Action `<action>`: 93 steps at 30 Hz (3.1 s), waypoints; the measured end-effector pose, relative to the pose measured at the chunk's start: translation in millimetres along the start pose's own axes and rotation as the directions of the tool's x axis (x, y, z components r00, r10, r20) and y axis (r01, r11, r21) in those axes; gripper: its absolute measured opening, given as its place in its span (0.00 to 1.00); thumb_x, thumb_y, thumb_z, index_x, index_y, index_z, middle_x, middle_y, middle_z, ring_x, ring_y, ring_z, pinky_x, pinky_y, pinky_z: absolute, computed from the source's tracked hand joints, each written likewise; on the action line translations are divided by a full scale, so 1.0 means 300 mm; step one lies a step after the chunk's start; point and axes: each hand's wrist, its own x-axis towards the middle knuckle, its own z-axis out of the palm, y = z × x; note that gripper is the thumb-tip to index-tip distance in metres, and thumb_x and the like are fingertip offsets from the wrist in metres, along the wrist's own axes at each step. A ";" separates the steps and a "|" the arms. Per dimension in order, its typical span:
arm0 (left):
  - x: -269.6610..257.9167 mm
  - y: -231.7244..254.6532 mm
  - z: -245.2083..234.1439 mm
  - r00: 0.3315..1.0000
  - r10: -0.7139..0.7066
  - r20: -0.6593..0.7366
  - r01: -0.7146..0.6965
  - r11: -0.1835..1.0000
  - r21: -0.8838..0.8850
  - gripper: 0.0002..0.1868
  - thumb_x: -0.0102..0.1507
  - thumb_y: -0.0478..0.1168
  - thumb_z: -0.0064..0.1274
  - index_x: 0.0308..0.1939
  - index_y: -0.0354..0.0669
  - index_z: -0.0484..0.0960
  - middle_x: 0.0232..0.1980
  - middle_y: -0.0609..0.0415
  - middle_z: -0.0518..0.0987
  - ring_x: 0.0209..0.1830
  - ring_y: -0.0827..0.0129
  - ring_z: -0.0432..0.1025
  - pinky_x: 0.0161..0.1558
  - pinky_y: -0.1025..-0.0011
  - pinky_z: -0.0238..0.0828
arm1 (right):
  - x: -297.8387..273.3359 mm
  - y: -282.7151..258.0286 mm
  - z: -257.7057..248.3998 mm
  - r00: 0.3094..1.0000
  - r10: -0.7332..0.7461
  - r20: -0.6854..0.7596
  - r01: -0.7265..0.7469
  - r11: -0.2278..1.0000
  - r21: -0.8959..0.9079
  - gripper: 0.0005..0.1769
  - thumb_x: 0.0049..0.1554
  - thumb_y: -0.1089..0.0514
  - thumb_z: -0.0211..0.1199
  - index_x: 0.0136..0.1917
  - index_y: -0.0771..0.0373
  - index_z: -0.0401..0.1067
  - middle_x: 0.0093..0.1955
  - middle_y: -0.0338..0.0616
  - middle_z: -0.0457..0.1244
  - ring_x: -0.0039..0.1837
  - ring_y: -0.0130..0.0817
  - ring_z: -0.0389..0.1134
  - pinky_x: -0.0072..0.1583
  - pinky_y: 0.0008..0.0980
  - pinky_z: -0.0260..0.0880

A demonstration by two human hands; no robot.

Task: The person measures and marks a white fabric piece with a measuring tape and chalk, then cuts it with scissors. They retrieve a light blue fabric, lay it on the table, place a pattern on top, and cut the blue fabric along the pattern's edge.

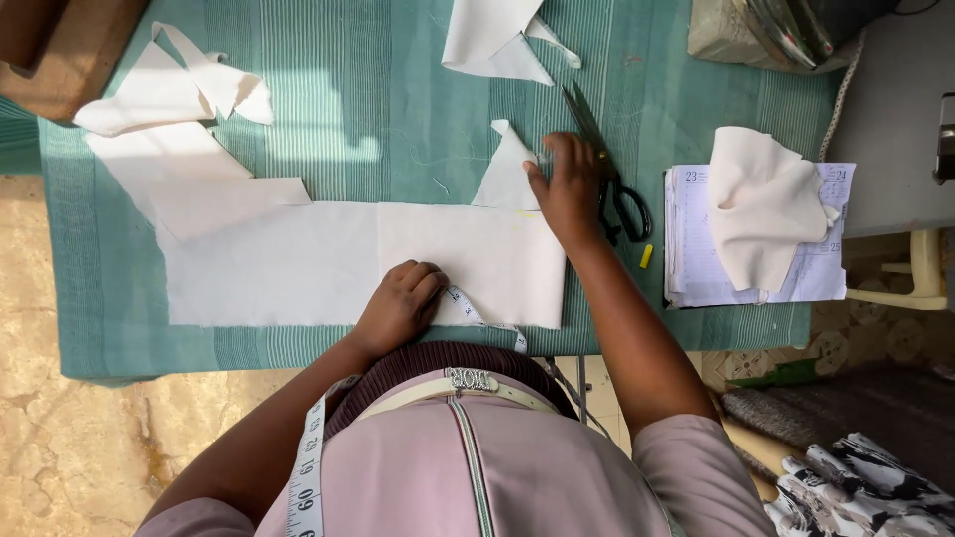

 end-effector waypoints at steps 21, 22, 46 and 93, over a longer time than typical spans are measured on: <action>0.325 0.207 0.124 0.968 0.194 -0.158 -0.238 0.907 -0.347 0.11 0.74 0.35 0.39 0.45 0.38 0.78 0.50 0.47 0.80 0.61 0.53 0.74 0.65 0.58 0.68 | -0.180 0.427 -0.370 0.521 0.425 0.740 -0.809 0.521 0.271 0.14 0.56 0.67 0.66 0.56 0.71 0.74 0.40 0.48 0.65 0.39 0.34 0.71 0.44 0.31 0.75; 0.316 0.200 0.148 0.968 0.192 -0.162 -0.238 0.906 -0.349 0.11 0.74 0.35 0.39 0.45 0.38 0.78 0.50 0.47 0.80 0.61 0.53 0.74 0.65 0.58 0.68 | -0.162 0.440 -0.404 0.520 0.426 0.740 -0.809 0.523 0.268 0.14 0.56 0.67 0.66 0.56 0.71 0.74 0.40 0.48 0.65 0.39 0.34 0.71 0.44 0.31 0.75; 0.332 0.155 0.167 0.959 0.256 -0.122 -0.279 0.928 -0.247 0.09 0.73 0.34 0.41 0.47 0.37 0.78 0.48 0.48 0.79 0.60 0.59 0.74 0.72 0.60 0.65 | -0.001 0.329 -0.399 0.319 0.037 0.947 -0.173 0.985 0.020 0.29 0.44 0.37 0.79 0.43 0.55 0.68 0.30 0.40 0.60 0.41 0.46 0.70 0.49 0.43 0.71; 0.443 0.349 -0.032 0.996 0.083 0.023 -0.057 0.841 -0.538 0.03 0.65 0.33 0.58 0.42 0.38 0.82 0.34 0.50 0.79 0.35 0.56 0.77 0.42 0.62 0.77 | -1.010 0.332 -0.787 0.734 0.670 0.115 -0.318 0.487 -0.813 0.20 0.50 0.47 0.75 0.54 0.53 0.77 0.60 0.44 0.64 0.64 0.48 0.58 0.58 0.50 0.58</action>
